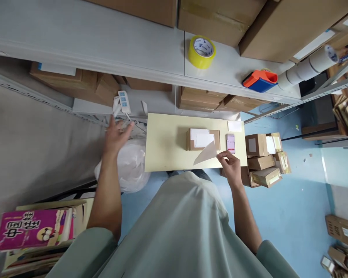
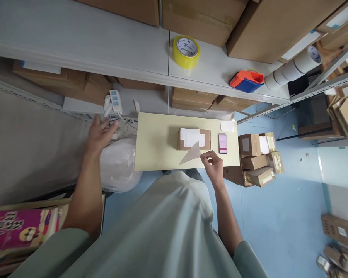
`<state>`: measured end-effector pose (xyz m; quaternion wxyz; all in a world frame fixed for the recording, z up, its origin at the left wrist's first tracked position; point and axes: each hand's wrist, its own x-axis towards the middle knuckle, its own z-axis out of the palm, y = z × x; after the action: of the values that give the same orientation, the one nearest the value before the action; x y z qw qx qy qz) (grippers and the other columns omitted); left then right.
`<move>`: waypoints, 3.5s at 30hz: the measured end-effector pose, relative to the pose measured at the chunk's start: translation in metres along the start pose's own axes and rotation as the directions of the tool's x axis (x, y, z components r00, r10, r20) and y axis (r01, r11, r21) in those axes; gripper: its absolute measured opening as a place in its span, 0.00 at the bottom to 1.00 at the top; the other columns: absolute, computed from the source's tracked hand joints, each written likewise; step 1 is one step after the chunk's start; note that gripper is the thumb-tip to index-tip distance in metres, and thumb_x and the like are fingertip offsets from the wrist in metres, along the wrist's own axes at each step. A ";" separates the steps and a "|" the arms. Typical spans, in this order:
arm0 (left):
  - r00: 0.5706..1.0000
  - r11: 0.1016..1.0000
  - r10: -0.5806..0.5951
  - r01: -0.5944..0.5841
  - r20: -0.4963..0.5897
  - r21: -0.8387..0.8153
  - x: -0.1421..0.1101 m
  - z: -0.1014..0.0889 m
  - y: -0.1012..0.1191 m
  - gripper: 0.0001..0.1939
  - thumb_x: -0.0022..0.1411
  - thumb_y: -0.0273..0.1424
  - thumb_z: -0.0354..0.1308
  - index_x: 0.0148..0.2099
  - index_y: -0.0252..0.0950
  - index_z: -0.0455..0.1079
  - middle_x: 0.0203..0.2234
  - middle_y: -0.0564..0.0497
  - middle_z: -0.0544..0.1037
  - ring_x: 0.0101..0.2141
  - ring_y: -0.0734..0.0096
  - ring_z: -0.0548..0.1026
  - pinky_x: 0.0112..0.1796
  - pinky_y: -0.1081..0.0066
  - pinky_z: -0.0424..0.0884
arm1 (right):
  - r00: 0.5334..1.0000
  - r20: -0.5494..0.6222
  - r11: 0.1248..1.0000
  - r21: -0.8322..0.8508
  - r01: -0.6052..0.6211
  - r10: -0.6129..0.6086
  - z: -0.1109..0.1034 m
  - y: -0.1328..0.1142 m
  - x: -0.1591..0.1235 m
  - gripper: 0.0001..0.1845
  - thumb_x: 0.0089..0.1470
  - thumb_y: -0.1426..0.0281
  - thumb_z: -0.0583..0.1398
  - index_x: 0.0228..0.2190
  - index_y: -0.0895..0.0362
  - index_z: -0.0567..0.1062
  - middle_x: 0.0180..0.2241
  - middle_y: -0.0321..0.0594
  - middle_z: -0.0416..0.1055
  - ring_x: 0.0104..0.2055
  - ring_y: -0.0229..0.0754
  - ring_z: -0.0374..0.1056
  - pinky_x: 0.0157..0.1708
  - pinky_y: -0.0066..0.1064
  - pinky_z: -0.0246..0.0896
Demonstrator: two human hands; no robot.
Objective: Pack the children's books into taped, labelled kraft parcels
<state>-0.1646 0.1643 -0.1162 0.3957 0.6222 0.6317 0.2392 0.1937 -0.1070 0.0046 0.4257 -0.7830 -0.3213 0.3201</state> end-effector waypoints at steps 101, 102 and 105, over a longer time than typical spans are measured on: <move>0.919 0.779 -0.368 0.389 0.143 -0.491 -0.147 0.286 0.108 0.28 0.50 0.53 0.75 0.39 0.35 0.78 0.38 0.45 0.84 0.44 0.59 0.81 0.43 0.65 0.76 | 0.947 0.290 0.991 -0.053 -0.127 0.137 -0.042 0.159 0.135 0.24 0.57 0.45 0.64 0.29 0.53 0.75 0.32 0.41 0.79 0.35 0.44 0.73 0.38 0.34 0.66; 0.930 0.814 -0.352 0.361 0.108 -0.455 -0.140 0.290 0.106 0.26 0.52 0.52 0.73 0.39 0.35 0.78 0.37 0.45 0.84 0.42 0.58 0.81 0.42 0.65 0.77 | 0.944 0.295 0.988 -0.093 -0.122 0.144 -0.038 0.159 0.142 0.22 0.59 0.47 0.63 0.28 0.53 0.74 0.31 0.40 0.78 0.34 0.44 0.72 0.36 0.33 0.65; 0.958 0.893 -0.285 0.278 0.032 -0.354 -0.119 0.299 0.099 0.19 0.59 0.46 0.69 0.38 0.35 0.78 0.34 0.45 0.84 0.40 0.59 0.82 0.43 0.65 0.77 | 0.941 0.288 0.964 -0.244 -0.105 0.175 -0.023 0.157 0.161 0.18 0.64 0.55 0.62 0.28 0.54 0.73 0.32 0.42 0.79 0.35 0.45 0.74 0.35 0.32 0.63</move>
<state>0.1229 0.0028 -0.1843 0.5254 0.4399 0.6655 0.2959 0.3429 -0.0605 -0.1588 0.2551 -0.7878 -0.3608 0.4291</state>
